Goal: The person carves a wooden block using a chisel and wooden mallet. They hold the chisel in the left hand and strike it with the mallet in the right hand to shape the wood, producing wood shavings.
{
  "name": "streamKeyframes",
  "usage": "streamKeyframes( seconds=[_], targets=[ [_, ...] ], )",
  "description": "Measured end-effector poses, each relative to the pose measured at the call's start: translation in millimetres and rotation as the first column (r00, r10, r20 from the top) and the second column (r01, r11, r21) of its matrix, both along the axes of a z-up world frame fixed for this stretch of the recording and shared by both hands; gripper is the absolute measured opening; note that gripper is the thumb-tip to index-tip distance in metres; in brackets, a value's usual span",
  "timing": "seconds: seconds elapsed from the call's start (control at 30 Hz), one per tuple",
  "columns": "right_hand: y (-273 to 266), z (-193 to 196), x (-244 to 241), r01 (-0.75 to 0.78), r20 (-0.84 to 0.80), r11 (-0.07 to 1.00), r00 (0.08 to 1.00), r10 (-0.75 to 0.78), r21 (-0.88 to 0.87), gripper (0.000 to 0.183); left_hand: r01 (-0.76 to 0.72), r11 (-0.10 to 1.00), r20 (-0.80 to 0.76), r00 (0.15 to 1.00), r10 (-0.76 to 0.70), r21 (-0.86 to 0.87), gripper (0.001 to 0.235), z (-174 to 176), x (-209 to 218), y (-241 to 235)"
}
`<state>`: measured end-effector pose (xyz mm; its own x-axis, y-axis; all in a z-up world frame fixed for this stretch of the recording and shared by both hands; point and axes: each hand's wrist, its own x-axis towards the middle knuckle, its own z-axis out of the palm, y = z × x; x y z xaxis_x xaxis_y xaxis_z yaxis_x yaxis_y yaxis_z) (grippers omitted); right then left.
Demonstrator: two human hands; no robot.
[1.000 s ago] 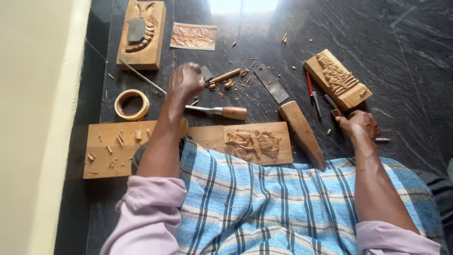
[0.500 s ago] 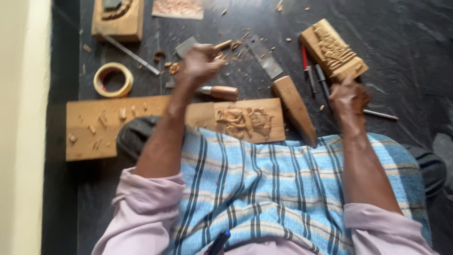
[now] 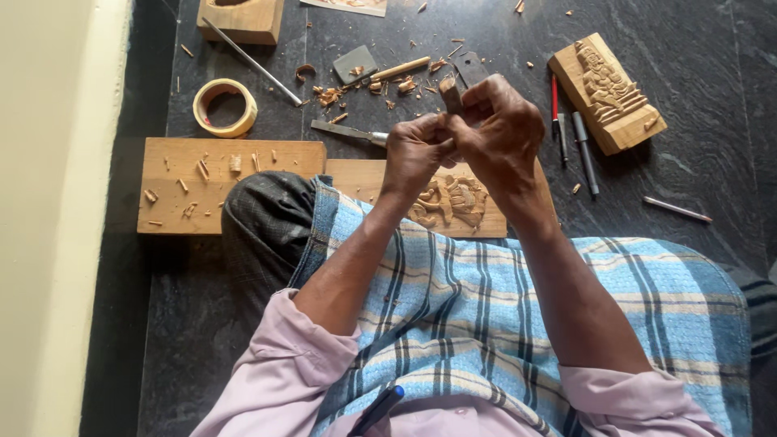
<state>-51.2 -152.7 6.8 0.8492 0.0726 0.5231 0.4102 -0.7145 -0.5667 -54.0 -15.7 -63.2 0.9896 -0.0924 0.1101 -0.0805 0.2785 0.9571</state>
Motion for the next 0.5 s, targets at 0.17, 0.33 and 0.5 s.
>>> streamKeyframes(
  seconds=[0.17,0.33,0.5],
  targets=[
    [4.4,-3.3,6.8,0.006,0.106,0.999,0.994,-0.003,-0.031,0.023,-0.03,0.993,0.069,0.997,0.022,0.119,0.003,-15.2,-1.9,-15.9],
    [15.4,-6.3,0.5,0.063,0.186,0.997,0.981,-0.054,-0.042,0.025,-0.191,0.976,0.203,0.965,0.166,0.106,0.007,-29.7,-9.1,-25.1],
    [-8.0,-3.3,9.3,-0.004,0.26,0.981,0.964,0.055,-0.192,0.031,-0.121,0.99,0.034,0.992,0.119,0.071,0.02,-32.1,3.9,-7.8]
  ],
)
